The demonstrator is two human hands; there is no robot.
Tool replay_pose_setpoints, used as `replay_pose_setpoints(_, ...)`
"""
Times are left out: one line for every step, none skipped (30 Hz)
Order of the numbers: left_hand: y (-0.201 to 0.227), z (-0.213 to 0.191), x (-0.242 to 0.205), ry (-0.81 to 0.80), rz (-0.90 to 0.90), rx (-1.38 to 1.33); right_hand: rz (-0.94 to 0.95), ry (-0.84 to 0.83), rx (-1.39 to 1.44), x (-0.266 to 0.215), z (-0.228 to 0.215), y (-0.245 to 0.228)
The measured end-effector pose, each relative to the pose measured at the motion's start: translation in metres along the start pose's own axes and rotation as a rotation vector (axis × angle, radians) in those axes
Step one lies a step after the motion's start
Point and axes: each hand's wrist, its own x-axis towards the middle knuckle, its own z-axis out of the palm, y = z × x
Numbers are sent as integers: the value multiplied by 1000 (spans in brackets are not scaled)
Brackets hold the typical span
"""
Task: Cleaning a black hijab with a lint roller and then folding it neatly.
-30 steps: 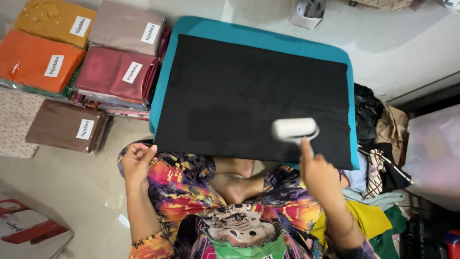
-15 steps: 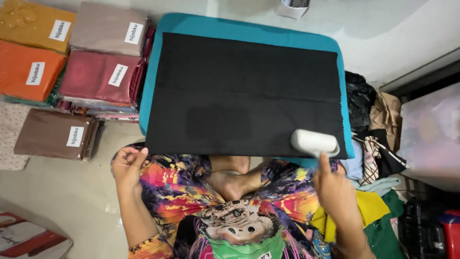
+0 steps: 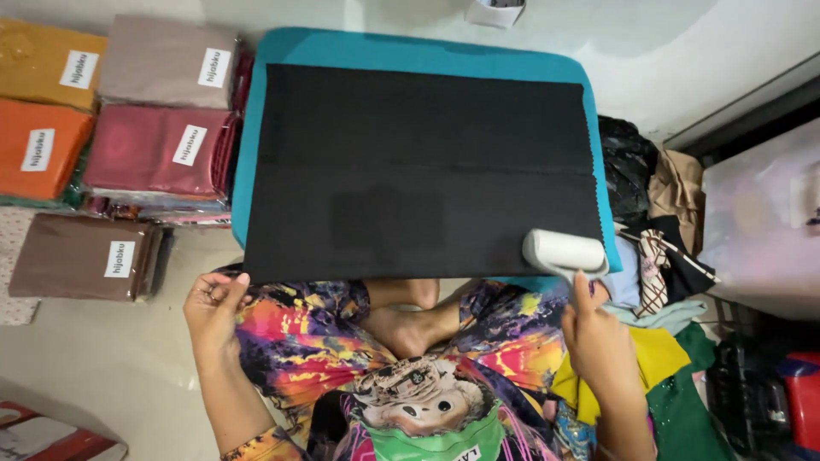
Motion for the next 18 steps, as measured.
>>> replay_pose_setpoints(3, 1, -2, -1, -3, 1, 1, -3, -1, -1, -2, 1)
replay_pose_setpoints(6, 2, -4, -11, 2, -10, 28, -56, 24, -3, -4, 2)
replay_pose_setpoints(10, 3, -5, -21, 9, -22, 54, -106, 50, -4, -7, 3)
replay_pose_setpoints(5, 2, -4, -22, 8, -22, 55, -107, 49, 11, -4, 4)
replay_pose_setpoints(2, 0, -1, -41, 11, -48, 25, -48, 67, 26, -2, 4)
replay_pose_setpoints(-2, -2, 1, -60, 15, -75, -4, 10, 85, 42, 1, 5)
replay_pose_setpoints(-14, -4, 8, -61, 19, -77, -3, 14, 87, 62, 8, 7)
replay_pose_setpoints(-27, -7, 14, -95, 21, -153, -26, 78, 90, 83, 14, 8)
replay_pose_setpoints(-38, -9, 22, -130, 23, -228, -47, 142, 95, 104, 21, 10)
replay_pose_setpoints(-44, -9, 25, -133, 27, -229, -44, 147, 97, 106, 20, 9)
replay_pose_setpoints(-50, -9, 28, -159, 33, -270, -45, 147, 87, 108, 19, 8)
replay_pose_setpoints(-55, -9, 32, -186, 39, -312, -45, 148, 76, 111, 18, 7)
replay_pose_setpoints(-58, -8, 33, -192, 42, -312, -39, 151, 78, 94, 11, 5)
replay_pose_setpoints(-61, -8, 35, -209, 56, -364, -37, 124, 141, 78, 5, 3)
replay_pose_setpoints(-66, -8, 34, -224, 64, -418, -36, 94, 199, 60, -2, 2)
replay_pose_setpoints(-64, -6, 33, -227, 60, -420, -32, 93, 196, 43, -1, 6)
replay_pose_setpoints(-63, -6, 32, -305, 47, -532, -61, 146, 215, 24, 0, 9)
replay_pose_setpoints(-62, -6, 30, -383, 30, -644, -90, 200, 233, 6, 1, 12)
